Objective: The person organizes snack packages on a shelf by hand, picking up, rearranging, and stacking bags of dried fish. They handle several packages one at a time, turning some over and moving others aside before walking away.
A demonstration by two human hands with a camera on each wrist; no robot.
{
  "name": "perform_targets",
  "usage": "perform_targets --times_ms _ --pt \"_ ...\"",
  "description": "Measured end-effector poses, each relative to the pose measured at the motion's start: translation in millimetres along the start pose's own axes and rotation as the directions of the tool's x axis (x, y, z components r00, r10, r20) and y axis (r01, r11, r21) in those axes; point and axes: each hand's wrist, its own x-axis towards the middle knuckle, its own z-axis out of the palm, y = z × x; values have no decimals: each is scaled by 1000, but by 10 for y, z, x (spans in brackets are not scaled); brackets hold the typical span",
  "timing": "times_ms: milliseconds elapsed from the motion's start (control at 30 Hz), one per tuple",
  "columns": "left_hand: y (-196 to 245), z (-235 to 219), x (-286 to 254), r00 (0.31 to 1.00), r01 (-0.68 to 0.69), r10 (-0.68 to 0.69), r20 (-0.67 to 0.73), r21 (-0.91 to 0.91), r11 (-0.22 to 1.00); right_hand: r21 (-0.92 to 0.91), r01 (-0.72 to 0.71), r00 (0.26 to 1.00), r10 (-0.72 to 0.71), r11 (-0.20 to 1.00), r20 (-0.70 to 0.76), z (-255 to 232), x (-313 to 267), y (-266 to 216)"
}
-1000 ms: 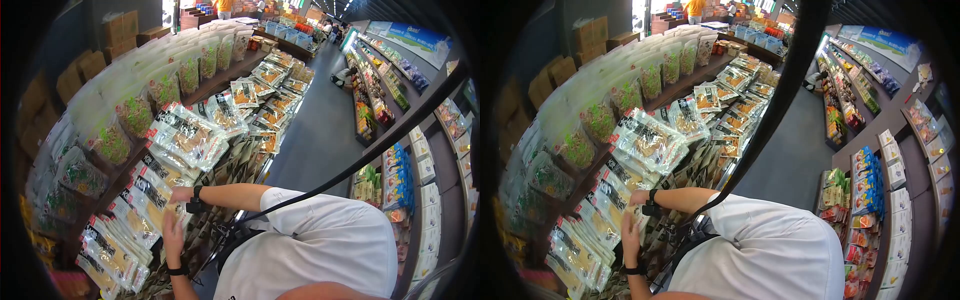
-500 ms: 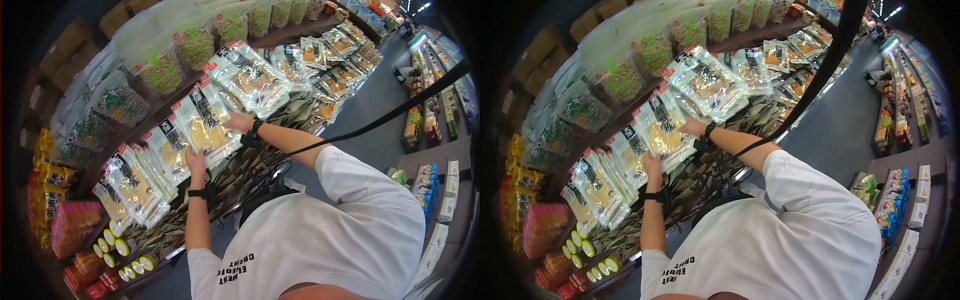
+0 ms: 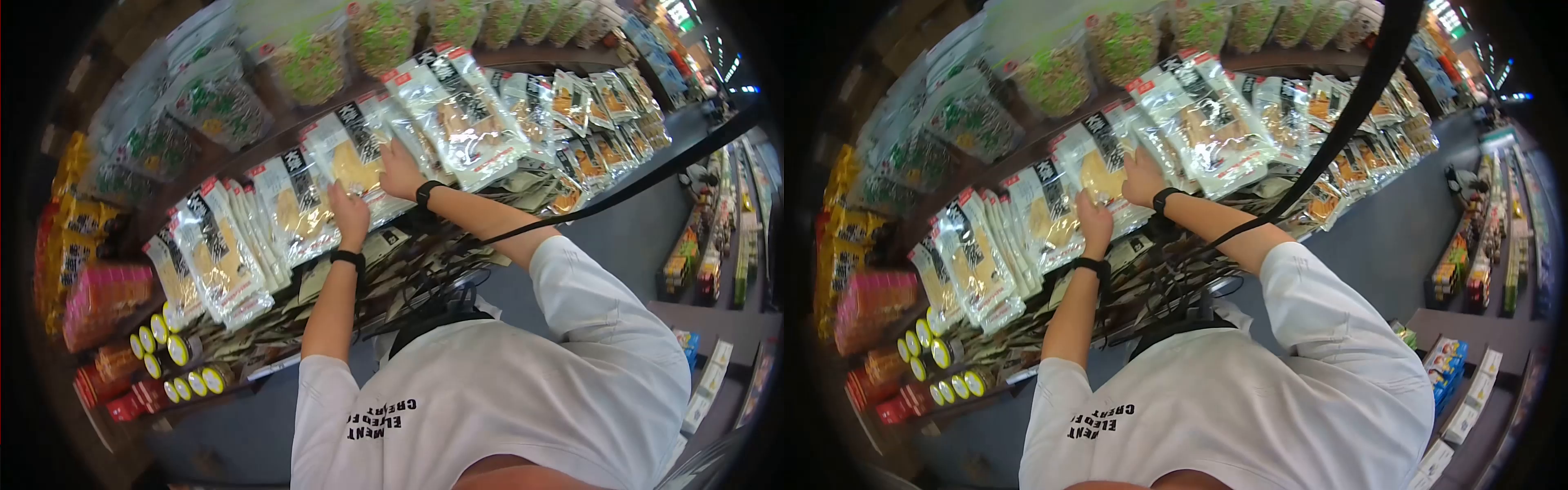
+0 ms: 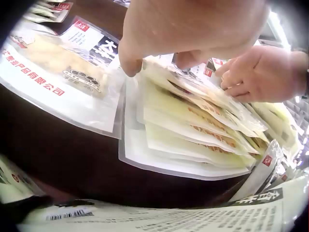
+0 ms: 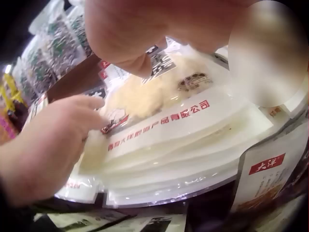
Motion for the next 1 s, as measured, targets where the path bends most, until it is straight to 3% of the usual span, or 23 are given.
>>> perform_targets --times_ms 33,100,133,167,233,300,367,433,467,567,600,667,767,833,867,900,1000 --pt "34 10 4 1000 -3 3 -1 -27 1000 14 7 1000 -7 1000 17 59 -16 -6" --pt "-3 34 20 1000 7 -7 -2 -40 999 -115 214 975 -220 970 -40 49 -67 -83" --pt "-54 48 46 989 144 -146 7 -230 962 -143 200 977 -186 969 106 55 -91 -116" --pt "-105 40 47 960 267 -276 37 -410 872 -128 211 974 -197 969 116 37 -128 -171" --pt "31 -125 81 942 328 -325 84 -445 833 -275 119 905 9 954 425 -53 -194 -268" --pt "177 -298 143 894 438 -315 317 -475 764 -308 143 882 20 940 470 -34 -147 -231" --pt "131 -351 149 908 406 -295 298 -451 794 -307 138 870 33 942 493 -35 -121 -226" --pt "59 -437 153 979 194 -155 136 -357 914 -304 129 855 49 944 516 -66 -67 -230" --pt "22 -525 146 979 195 -158 132 -348 917 -280 130 851 38 951 523 -52 -50 -184" --pt "-127 -952 109 997 71 -71 9 -35 997 -242 152 842 3 958 540 -40 -6 -87" --pt "-109 -1155 74 999 48 -49 -9 -82 996 -228 140 833 10 964 553 -95 0 -116" --pt "-28 -1597 -32 994 75 -81 -69 -76 994 -231 147 833 6 962 553 -90 33 -103" --pt "-139 -2185 -266 980 92 -97 -173 -36 995 -229 219 893 -100 948 439 35 81 9" --pt "-233 -2548 -421 975 74 -33 -219 182 981 -221 276 922 -193 935 335 67 84 53" --pt "-394 -2659 -496 976 104 -42 -214 289 952 -299 268 938 -178 916 297 -14 35 -66" --pt "-450 -2767 -537 973 110 -40 -225 306 946 -317 211 932 -92 925 351 -97 38 -190" --pt "-652 -2878 -607 990 142 -125 -70 564 813 -337 232 924 -97 913 371 -162 -22 -263"
